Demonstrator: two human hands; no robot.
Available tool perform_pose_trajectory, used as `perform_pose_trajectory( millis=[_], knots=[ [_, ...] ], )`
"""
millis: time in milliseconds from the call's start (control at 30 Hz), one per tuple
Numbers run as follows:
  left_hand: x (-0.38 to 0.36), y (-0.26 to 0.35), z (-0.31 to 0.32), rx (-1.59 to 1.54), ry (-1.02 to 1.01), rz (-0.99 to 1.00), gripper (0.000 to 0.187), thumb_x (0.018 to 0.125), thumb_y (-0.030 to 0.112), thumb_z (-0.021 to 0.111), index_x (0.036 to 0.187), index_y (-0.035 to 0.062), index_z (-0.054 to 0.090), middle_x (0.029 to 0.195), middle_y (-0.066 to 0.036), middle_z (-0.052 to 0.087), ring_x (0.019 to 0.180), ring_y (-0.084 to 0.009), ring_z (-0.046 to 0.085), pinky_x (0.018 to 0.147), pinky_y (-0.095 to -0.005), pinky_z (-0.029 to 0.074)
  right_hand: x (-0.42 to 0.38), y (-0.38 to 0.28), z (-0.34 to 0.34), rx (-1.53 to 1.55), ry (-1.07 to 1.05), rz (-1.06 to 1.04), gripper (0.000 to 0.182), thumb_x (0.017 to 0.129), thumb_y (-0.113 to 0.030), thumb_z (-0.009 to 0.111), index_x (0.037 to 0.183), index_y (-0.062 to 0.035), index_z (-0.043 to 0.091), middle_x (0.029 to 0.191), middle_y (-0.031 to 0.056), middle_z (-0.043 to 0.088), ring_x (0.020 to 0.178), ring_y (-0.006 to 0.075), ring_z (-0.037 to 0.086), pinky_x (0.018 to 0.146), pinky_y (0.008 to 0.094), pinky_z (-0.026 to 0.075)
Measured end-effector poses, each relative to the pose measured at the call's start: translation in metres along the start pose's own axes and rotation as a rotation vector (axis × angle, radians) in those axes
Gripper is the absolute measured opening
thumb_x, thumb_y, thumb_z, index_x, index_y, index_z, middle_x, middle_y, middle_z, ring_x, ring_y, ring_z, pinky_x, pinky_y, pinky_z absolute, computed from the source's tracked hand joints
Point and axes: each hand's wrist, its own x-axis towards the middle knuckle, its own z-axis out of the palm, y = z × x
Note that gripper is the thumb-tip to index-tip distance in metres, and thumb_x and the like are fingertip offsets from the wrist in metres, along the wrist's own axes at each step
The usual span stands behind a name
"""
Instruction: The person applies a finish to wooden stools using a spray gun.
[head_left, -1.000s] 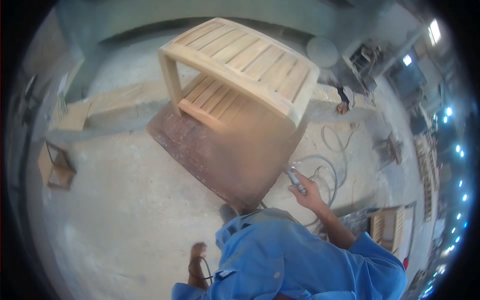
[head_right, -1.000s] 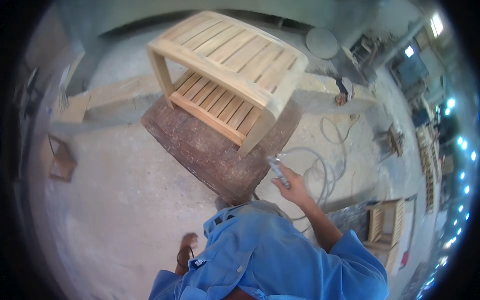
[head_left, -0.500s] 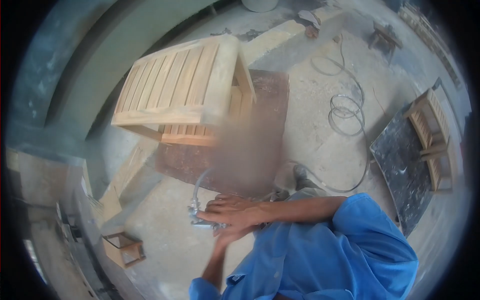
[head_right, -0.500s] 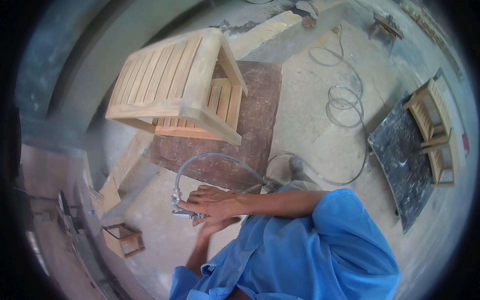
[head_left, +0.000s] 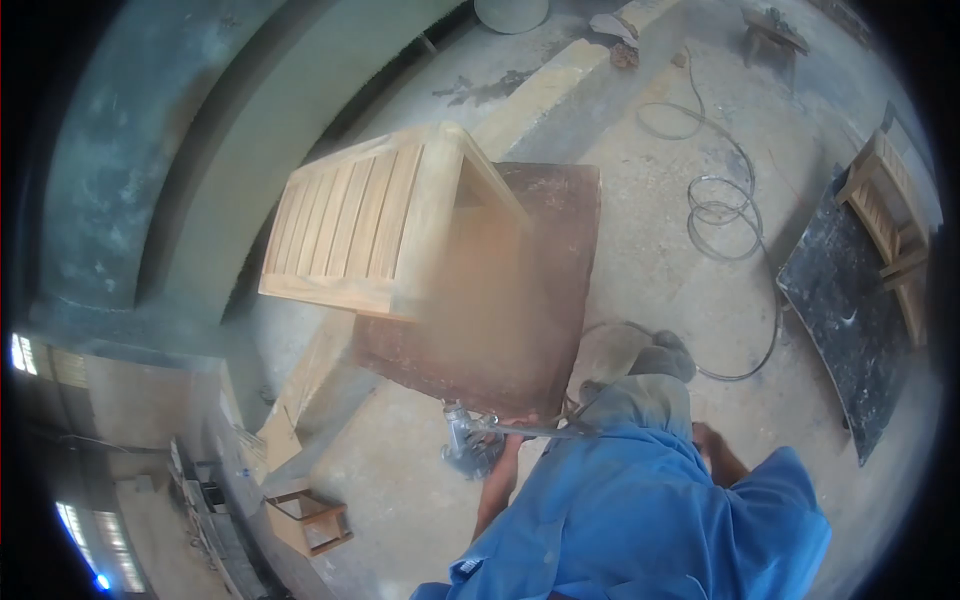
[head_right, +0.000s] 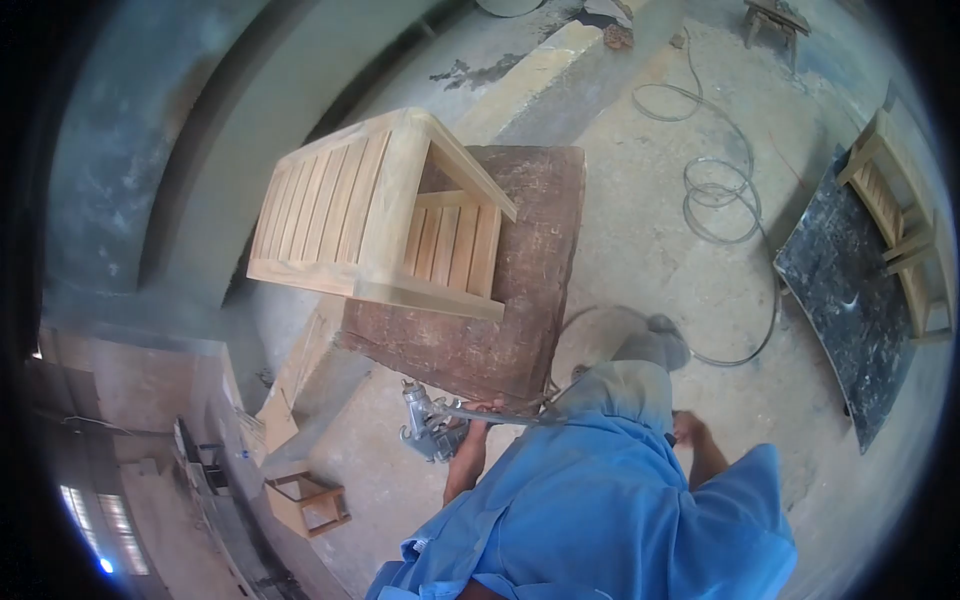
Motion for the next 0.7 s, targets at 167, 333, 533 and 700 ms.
perform_pose_trajectory(
  millis=[167, 333, 533, 700],
  knots=[
    [0.001, 0.017, 0.033, 0.063, 0.049, -0.071, 0.022, 0.101, 0.024, 0.054, 0.108, 0.0039, 0.061, 0.111, -0.009, 0.065, 0.107, -0.0186, 0.06, 0.096, -0.0334, 0.044, -0.031, 0.039, 0.028, 0.172, -0.106, 0.22, 0.022, 0.085, -0.023, 0.062, 0.073, -0.0052, 0.064, 0.068, 0.0104, 0.062, 0.062, 0.0202, 0.06, 0.055, 0.0381, 0.044],
    [0.026, 0.006, 0.051, 0.135, -0.052, -0.048, 0.023, 0.101, 0.025, 0.053, 0.107, 0.0044, 0.061, 0.105, -0.008, 0.064, 0.102, -0.0183, 0.059, 0.094, -0.0332, 0.044, -0.029, 0.038, 0.022, 0.337, -0.074, 0.249, 0.018, 0.083, -0.023, 0.063, 0.078, -0.0065, 0.065, 0.074, 0.0105, 0.064, 0.068, 0.0224, 0.062, 0.062, 0.0397, 0.047],
    [0.047, 0.007, 0.107, 0.189, -0.105, -0.008, 0.021, 0.101, 0.024, 0.052, 0.102, 0.004, 0.06, 0.098, -0.006, 0.063, 0.095, -0.0158, 0.056, 0.09, -0.0317, 0.044, -0.006, 0.023, 0.01, 0.403, -0.087, 0.143, 0.016, 0.08, -0.024, 0.065, 0.084, -0.008, 0.066, 0.08, 0.0105, 0.066, 0.076, 0.0251, 0.064, 0.071, 0.0416, 0.049],
    [0.062, 0.009, 0.148, 0.155, -0.007, -0.038, 0.018, 0.1, 0.021, 0.054, 0.097, 0.0048, 0.06, 0.094, -0.006, 0.063, 0.091, -0.0164, 0.058, 0.083, -0.0333, 0.047, 0.046, 0.008, -0.043, -0.156, 0.292, -0.497, 0.019, 0.077, -0.024, 0.066, 0.089, -0.0093, 0.067, 0.086, 0.0105, 0.068, 0.082, 0.0274, 0.066, 0.079, 0.0431, 0.051]
  ],
)
